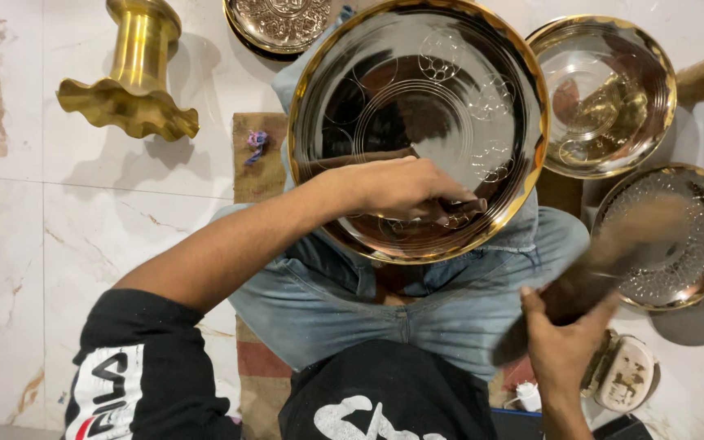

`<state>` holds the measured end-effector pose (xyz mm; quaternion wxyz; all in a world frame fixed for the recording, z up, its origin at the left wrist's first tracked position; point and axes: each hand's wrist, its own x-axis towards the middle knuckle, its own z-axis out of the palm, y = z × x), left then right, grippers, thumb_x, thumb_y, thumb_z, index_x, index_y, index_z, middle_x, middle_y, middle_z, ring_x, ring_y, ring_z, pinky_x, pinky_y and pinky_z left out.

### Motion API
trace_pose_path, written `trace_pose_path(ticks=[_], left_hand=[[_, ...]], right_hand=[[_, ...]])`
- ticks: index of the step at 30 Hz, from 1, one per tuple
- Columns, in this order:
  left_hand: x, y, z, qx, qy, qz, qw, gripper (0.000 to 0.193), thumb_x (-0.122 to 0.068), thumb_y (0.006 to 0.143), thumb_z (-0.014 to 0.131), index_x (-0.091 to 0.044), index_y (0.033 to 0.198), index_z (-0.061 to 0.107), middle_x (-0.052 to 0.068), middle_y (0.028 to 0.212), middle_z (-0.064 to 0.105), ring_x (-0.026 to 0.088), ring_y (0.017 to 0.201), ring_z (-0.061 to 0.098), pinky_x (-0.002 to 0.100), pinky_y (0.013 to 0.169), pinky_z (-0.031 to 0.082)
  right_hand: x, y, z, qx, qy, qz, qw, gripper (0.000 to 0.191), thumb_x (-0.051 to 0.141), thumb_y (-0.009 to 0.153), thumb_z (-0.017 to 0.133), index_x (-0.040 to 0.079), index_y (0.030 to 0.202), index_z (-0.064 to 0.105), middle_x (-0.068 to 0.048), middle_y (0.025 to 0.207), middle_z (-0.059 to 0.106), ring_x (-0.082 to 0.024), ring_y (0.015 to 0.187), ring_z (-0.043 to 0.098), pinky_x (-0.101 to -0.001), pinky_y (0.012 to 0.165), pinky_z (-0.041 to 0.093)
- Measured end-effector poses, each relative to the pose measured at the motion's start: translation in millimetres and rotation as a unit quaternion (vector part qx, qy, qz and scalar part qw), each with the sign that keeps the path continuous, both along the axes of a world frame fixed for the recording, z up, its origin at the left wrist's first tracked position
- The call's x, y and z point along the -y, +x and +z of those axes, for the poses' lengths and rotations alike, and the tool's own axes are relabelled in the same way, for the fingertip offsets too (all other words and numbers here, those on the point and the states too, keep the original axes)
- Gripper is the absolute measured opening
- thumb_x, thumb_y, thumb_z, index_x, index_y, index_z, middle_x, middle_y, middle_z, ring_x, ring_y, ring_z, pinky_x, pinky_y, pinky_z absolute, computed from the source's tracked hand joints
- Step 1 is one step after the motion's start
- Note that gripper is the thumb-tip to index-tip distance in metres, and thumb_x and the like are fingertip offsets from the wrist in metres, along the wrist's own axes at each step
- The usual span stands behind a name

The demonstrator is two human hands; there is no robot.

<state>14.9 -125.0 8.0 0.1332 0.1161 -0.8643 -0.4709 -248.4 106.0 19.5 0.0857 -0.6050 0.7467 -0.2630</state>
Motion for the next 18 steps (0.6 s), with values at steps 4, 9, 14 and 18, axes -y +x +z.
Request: trace_pose_path(ticks=[4,9,14,18], left_hand=[[-3,2,-5,-0.052,-0.045,-0.003,0.998,0.051,-0.009,0.086,0.076,-0.006,0.135,0.062,0.015,0.125,0.072,0.034,0.114,0.069,0.042,0.097,0.055],[-14,7,9,-0.064,-0.030,0.091,0.993,0.047,-0.011,0.093,0.075,-0.009,0.138,0.062,0.013,0.120,0.074,0.028,0.103,0.073,0.040,0.091,0.058],[-31,29,30,-0.090,0.090,0.414,0.901,0.041,-0.014,0.098,0.074,-0.007,0.135,0.058,0.008,0.107,0.076,0.016,0.089,0.077,0.032,0.079,0.064],[-67,40,33,-0.086,0.139,0.506,0.847,0.042,-0.014,0.095,0.073,-0.005,0.134,0.058,0.007,0.099,0.073,0.015,0.082,0.074,0.030,0.070,0.062]], right_hand=[[7,-8,-1,-0.015,0.075,0.022,0.997,0.085,0.024,0.090,0.082,0.019,0.161,0.035,-0.026,0.113,0.069,-0.041,0.094,0.073,-0.0457,0.084,0.058],[7,-16,-3,-0.144,0.148,0.057,0.977,0.083,0.018,0.090,0.078,0.024,0.160,0.034,-0.022,0.105,0.071,-0.040,0.086,0.072,-0.0501,0.076,0.056],[-12,-12,-20,0.172,-0.038,0.005,0.984,0.068,0.018,0.098,0.081,0.009,0.146,0.033,-0.017,0.114,0.065,-0.022,0.099,0.066,-0.0338,0.086,0.055],[-15,-12,-42,0.219,0.093,-0.102,0.966,0.037,0.013,0.093,0.082,0.003,0.121,0.059,-0.006,0.105,0.068,-0.015,0.092,0.065,-0.0313,0.084,0.053]])
